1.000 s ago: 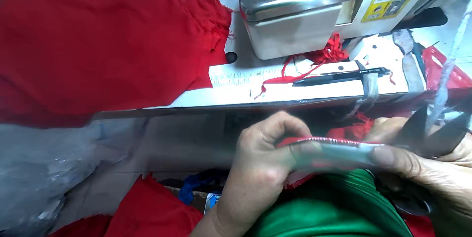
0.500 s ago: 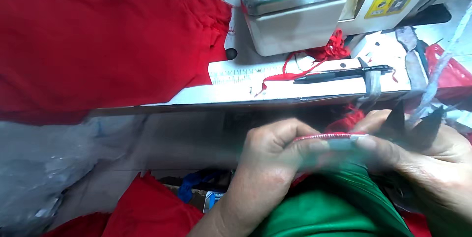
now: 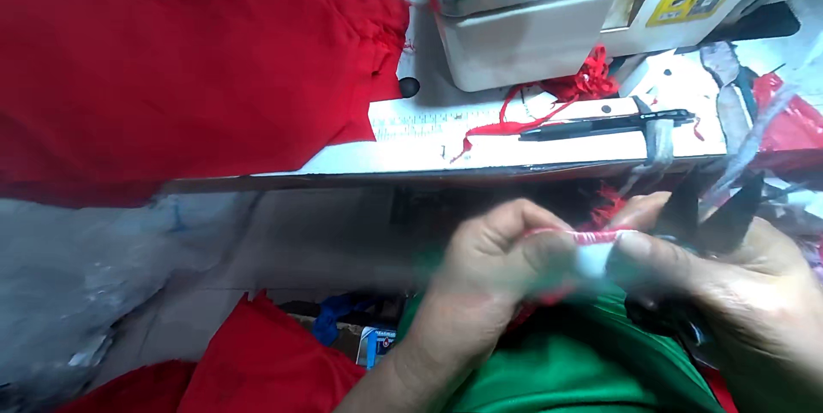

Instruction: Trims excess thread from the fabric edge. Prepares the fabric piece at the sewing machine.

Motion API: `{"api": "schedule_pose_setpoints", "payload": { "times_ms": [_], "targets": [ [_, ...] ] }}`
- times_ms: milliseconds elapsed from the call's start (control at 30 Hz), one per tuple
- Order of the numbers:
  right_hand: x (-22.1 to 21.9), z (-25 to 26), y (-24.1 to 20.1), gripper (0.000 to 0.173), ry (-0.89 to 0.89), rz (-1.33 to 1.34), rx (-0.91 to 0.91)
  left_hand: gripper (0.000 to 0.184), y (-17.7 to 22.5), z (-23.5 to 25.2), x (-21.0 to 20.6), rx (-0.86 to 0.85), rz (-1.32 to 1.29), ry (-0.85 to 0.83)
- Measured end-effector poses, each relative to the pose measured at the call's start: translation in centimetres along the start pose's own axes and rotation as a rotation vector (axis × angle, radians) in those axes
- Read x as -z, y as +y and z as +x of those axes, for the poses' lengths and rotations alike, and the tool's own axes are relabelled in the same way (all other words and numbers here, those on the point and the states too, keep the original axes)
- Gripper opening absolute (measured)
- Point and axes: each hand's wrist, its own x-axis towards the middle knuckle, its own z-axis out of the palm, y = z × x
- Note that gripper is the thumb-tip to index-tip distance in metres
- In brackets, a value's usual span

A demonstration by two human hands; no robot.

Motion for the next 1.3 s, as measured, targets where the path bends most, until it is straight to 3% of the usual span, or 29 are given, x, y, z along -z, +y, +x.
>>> {"api": "schedule_pose_setpoints", "payload": {
  "times_ms": [200,400,533,700,800,967,1167,1300],
  "targets": [
    [0.6,0.0,0.1,0.008,-0.042,0.038,-0.047,0.005,0.2,0.0,0.1,0.069,0.094,-0.039],
    [1.2,0.0,0.3,0.020,-0.060,0.057,-0.070,0.009,0.0,0.0,0.1,-0.037,0.124,-0.004],
    [0.3,0.0,0.3,0.027,-0.059,0.158,-0.221,0.008,-0.3,0.1,0.0,-0.133,0.105,-0.099],
    [-1.0,0.7,-0.2,0.024,0.007,0.169,-0.425,0.010,-0.5,0.0,-0.3,-0.115,0.081,-0.152],
    [-0.5,0.3,1.8,0.027,0.016,0.114,-0.281,0.009,-0.3,-0.2,-0.3,-0.078,0.240,-0.038],
    [1.0,-0.2,0.7,0.021,0.134,-0.270,-0.173,0.008,-0.3,-0.2,-0.1,-0.066,0.484,0.153],
    [0.4,-2.2,-1.7,0.019,-0.219,-0.211,-0.272,0.008,-0.3,-0.2,0.3,-0.032,0.448,0.114],
    [0.0,-2.2,-2.2,0.020,-0.253,-0.167,-0.299,0.009,-0.3,-0.2,0.4,0.016,0.390,0.088]
  ]
}}
